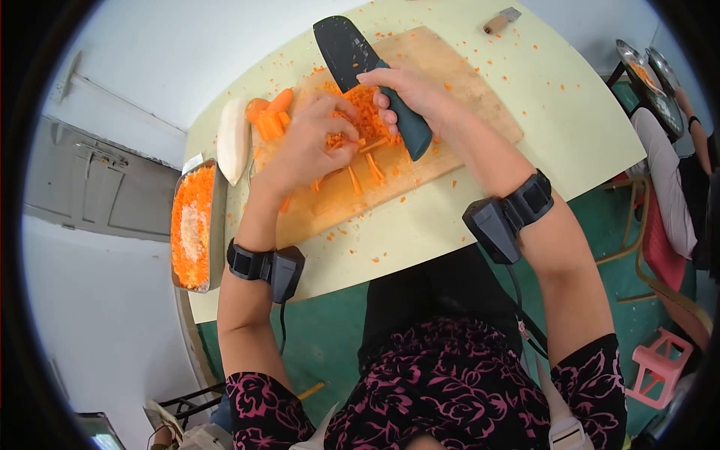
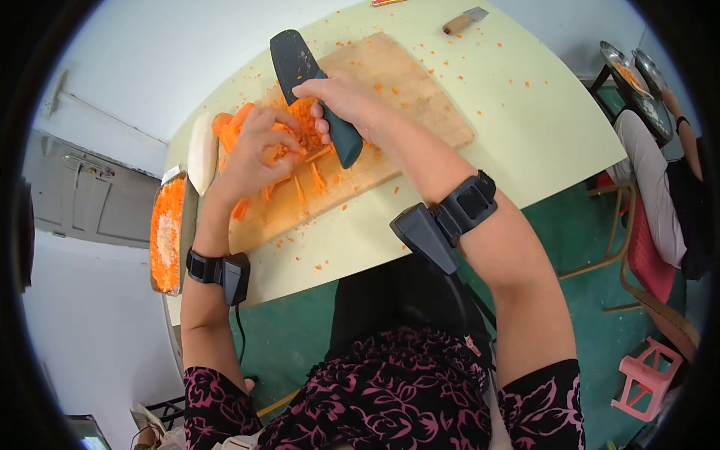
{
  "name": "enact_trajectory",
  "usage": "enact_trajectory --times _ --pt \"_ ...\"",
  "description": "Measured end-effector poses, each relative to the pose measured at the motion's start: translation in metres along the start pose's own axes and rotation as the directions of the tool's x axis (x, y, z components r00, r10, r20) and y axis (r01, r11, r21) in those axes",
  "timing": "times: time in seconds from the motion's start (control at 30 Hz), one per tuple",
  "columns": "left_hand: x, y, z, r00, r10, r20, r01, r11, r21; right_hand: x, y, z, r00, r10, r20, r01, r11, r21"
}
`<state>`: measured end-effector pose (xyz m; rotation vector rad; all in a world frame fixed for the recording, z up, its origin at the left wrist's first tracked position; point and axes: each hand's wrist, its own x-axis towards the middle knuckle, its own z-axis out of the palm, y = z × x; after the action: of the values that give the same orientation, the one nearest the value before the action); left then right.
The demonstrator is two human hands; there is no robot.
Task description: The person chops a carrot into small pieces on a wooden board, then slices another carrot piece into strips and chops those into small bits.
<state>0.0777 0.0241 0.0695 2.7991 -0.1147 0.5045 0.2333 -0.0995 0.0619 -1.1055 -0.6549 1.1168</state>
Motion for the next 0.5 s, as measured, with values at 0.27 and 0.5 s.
enact_trajectory --times 0.27,0.5 --pt "-0.02 -0.013 -0.037 0.982 -0.187 -0.031 0.185 0.982 -0.044 0.001 0.001 0.001 1.0 0.003 0.011 -0.002 0.999 -0.035" --pt "-0.033 -0.021 -0.028 0.908 -0.372 0.192 0.395 0.914 -0.096 0.003 0.004 -0.001 1.0 0.003 0.019 -0.002 0.999 -0.048"
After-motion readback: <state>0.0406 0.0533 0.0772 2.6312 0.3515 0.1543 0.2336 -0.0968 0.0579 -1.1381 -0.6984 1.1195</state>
